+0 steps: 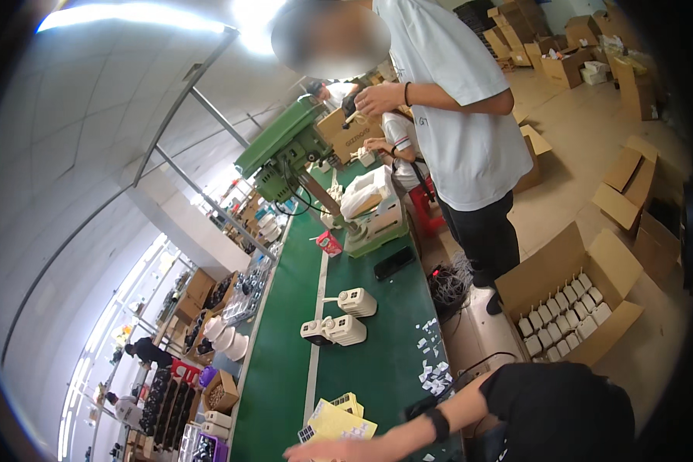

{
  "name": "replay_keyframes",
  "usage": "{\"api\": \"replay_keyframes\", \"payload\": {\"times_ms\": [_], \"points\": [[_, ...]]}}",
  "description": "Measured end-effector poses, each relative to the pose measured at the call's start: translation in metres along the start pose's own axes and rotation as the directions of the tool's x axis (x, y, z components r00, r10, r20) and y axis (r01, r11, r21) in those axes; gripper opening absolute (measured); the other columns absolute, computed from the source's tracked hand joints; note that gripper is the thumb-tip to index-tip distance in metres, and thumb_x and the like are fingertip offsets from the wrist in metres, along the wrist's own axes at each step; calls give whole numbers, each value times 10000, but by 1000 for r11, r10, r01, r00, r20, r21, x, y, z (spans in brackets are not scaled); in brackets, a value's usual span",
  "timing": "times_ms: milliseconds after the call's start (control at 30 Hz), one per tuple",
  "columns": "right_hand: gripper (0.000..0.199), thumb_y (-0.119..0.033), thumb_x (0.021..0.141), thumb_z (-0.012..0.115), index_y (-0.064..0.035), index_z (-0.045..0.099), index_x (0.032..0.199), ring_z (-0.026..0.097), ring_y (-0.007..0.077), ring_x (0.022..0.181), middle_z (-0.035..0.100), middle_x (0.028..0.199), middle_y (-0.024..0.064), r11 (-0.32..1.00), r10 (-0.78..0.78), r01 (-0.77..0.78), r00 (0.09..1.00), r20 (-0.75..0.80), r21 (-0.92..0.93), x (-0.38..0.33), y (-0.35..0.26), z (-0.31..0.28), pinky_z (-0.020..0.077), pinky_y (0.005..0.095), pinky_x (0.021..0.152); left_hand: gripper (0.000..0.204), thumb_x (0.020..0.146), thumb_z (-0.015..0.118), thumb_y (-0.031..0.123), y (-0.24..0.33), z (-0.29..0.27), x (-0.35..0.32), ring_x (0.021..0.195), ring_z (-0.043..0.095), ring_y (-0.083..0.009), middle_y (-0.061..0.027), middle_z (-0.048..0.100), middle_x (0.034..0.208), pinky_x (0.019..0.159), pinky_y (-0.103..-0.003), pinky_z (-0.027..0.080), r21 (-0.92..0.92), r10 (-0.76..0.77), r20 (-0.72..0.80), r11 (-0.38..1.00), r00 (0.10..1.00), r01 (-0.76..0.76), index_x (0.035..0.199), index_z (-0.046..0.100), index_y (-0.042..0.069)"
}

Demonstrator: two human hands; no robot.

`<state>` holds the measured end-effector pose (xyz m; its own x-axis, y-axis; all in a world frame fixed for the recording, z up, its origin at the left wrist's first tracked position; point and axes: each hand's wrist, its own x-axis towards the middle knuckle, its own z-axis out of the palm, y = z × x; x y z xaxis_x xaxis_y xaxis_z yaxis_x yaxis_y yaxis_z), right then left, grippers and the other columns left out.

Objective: Handling, inspecting, and boxing small electronic devices on a factory production line.

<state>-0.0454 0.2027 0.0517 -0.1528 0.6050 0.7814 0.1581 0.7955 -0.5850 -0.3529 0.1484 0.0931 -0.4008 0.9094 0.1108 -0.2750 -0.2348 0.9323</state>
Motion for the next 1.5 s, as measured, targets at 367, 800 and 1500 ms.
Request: {"api": "replay_keyframes", "payload": {"times_ms": [367, 800, 1500], "points": [[514, -157, 729, 676, -22, 472, 1181, 524, 321, 1005, 538, 1090, 160, 885, -372, 415, 903, -216, 210, -17, -103, 14, 443, 379, 805, 716, 779, 638, 304, -36, 41, -126, 1140, 421, -331, -166, 375, 1315, 883, -474, 380, 579, 390, 561, 444, 730, -683, 1350, 258, 97], [675, -65, 646, 743, 11, 424, 1235, 492, 175, 1077, 509, 1175, 99, 627, -86, -253, 918, 388, 737, -39, -89, -24, 388, 307, 921, 774, 552, 832, 348, -10, 82, -138, 992, 534, -310, -248, 486, 1088, 840, -370, 454, 108, 480, 661, 700, 577, -706, 1157, 448, 53], [514, -287, 943, 431, 18, 299, 1335, 453, 110, 1084, 485, 1197, 70, 252, 296, -697, 716, 632, 672, -40, -86, 3, 383, 254, 906, 540, 765, 651, 357, -26, 82, -135, 872, 555, -183, -143, 544, 974, 797, -288, 448, 72, 218, 119, 971, 969, -227, 1062, 446, -45]]}}
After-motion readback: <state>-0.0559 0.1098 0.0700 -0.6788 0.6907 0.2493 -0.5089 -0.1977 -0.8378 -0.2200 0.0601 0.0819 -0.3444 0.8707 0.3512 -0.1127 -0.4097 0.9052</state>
